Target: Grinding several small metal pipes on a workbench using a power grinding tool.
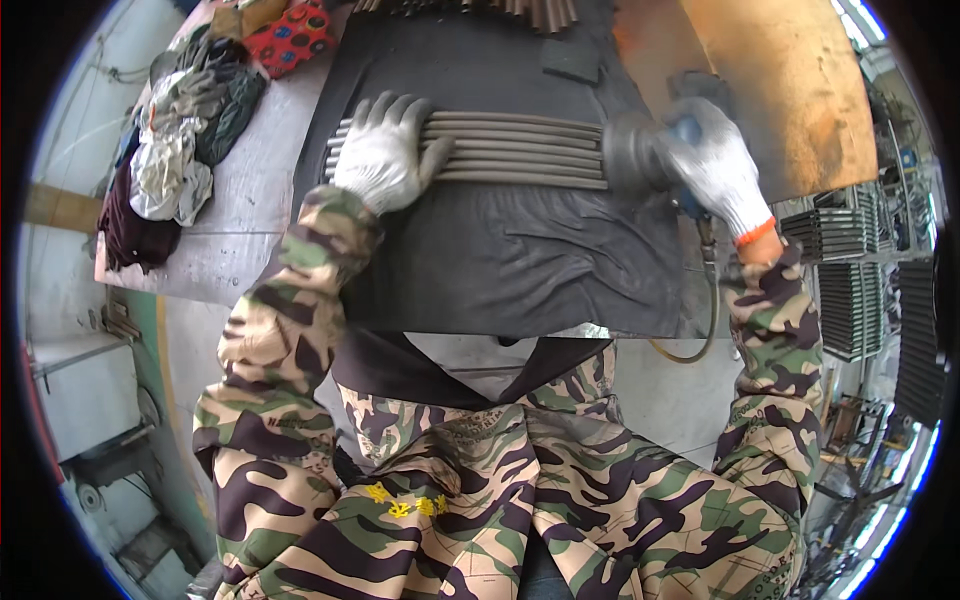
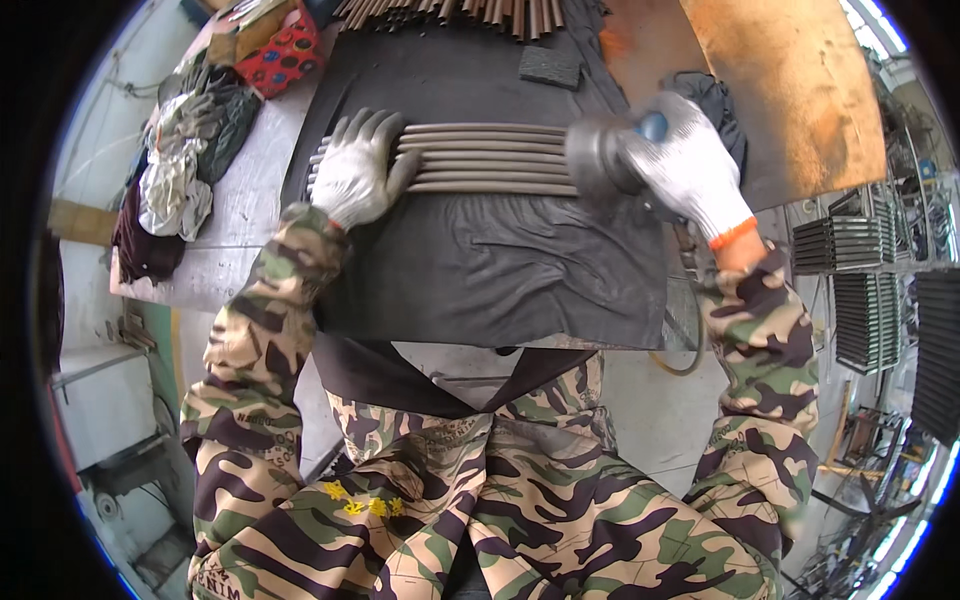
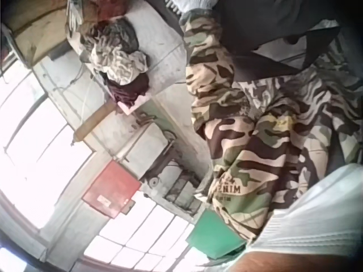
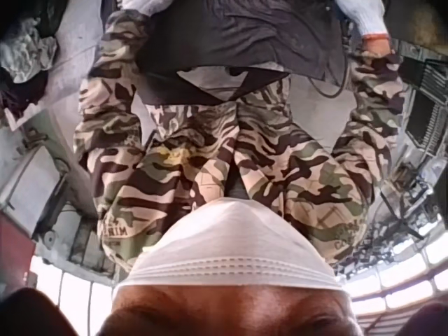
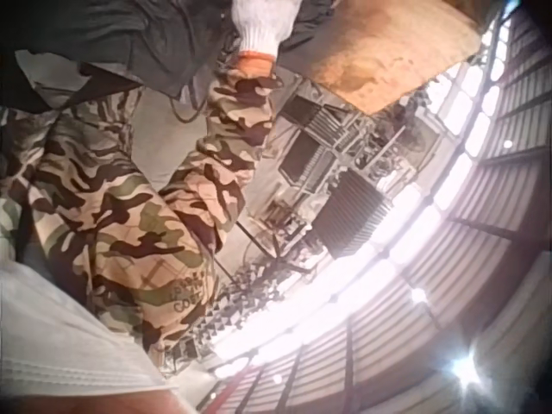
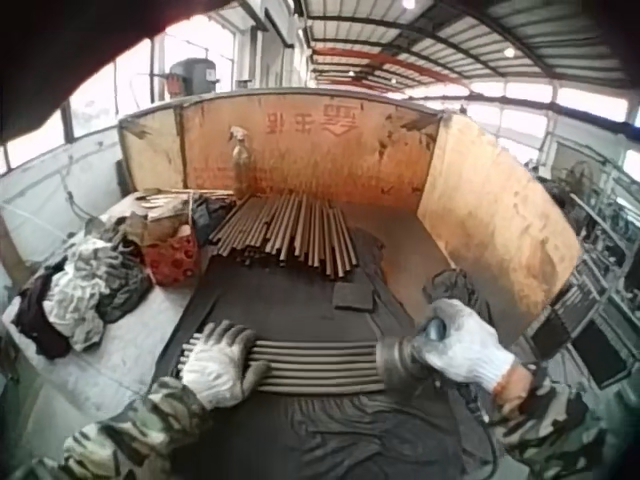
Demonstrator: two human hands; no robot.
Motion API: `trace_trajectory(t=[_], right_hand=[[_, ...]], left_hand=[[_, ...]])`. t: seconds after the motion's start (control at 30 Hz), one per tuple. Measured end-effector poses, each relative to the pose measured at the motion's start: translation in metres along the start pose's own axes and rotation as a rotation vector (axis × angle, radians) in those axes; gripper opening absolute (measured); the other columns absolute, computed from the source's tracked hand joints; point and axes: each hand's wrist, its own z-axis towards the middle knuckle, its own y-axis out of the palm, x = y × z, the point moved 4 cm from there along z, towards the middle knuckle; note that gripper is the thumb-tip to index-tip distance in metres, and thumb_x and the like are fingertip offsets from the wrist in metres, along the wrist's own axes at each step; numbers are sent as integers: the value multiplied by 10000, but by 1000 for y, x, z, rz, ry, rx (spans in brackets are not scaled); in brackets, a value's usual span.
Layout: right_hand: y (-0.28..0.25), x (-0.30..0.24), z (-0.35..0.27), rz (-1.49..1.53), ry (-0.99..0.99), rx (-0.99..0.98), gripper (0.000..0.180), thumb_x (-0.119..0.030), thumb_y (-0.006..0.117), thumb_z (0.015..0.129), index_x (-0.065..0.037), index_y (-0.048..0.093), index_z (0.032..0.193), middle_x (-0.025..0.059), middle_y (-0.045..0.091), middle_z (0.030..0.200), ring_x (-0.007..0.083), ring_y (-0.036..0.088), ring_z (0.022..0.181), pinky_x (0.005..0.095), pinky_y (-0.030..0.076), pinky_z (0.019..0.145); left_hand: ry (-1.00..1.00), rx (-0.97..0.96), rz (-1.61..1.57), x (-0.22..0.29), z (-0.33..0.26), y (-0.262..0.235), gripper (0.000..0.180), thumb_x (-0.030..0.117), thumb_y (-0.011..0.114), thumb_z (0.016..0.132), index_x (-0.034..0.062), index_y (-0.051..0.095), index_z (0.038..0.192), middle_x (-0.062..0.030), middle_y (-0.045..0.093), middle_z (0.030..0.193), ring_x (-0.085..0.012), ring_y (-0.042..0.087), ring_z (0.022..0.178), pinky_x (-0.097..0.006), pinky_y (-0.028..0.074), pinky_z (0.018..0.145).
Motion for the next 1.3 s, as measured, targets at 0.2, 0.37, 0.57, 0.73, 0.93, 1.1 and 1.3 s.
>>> trace_trajectory(t=[0.2, 0.37, 0.57, 0.73, 0.93, 1.1, 1.3], right_hand=[[36, -37, 30, -36, -81, -160, 473, -395, 762, 846, -50, 711, 1166, 249, 690, 1146, 398, 696, 1068, 436, 560, 943], [59, -37, 14, -184, -93, -164, 406, -411, 735, 866, -96, 714, 1120, 226, 688, 1162, 422, 691, 1066, 469, 564, 942], [63, -66, 39, -271, -128, -191, 396, -381, 749, 878, -73, 702, 1121, 221, 682, 1167, 400, 679, 1076, 447, 552, 958], [57, -75, 21, -271, -110, -187, 379, -386, 744, 869, -112, 698, 1126, 202, 672, 1187, 406, 676, 1106, 459, 550, 982], [64, -96, 10, -273, -215, -147, 351, -349, 753, 874, -79, 702, 1093, 208, 680, 1158, 393, 697, 1045, 450, 564, 937], [71, -96, 38, -230, -165, -163, 325, -333, 755, 864, -85, 702, 1067, 197, 676, 1138, 388, 696, 1039, 450, 563, 939], [84, -122, 31, -207, -231, -149, 312, -363, 723, 871, -149, 712, 1097, 181, 676, 1135, 401, 690, 1057, 478, 563, 933]], left_hand=[[-19, 180, -5, 7, -14, 1, 479, 337, 664, 969, -5, 623, 1301, -212, 622, 1374, -417, 536, 1337, -543, 366, 1169], [-83, 104, -97, 20, 1, 14, 465, 324, 660, 967, 5, 619, 1304, -227, 610, 1385, -422, 531, 1349, -549, 353, 1188], [-168, 125, 18, 8, -6, 1, 529, 358, 626, 985, 9, 594, 1382, -247, 546, 1501, -415, 469, 1440, -544, 323, 1229], [-148, 202, 49, 16, -14, 0, 539, 367, 624, 981, -6, 595, 1369, -222, 566, 1473, -401, 477, 1428, -533, 299, 1243], [-146, 227, 63, 10, -15, -4, 493, 346, 643, 956, -3, 630, 1304, -203, 600, 1398, -379, 511, 1370, -523, 334, 1207], [-147, 157, 25, 11, -13, -6, 502, 336, 652, 949, -15, 627, 1307, -209, 597, 1397, -383, 514, 1366, -518, 342, 1203], [-88, 11, 44, -21, -27, -21, 566, 433, 603, 999, 83, 590, 1443, -189, 557, 1474, -404, 466, 1439, -545, 332, 1206]])
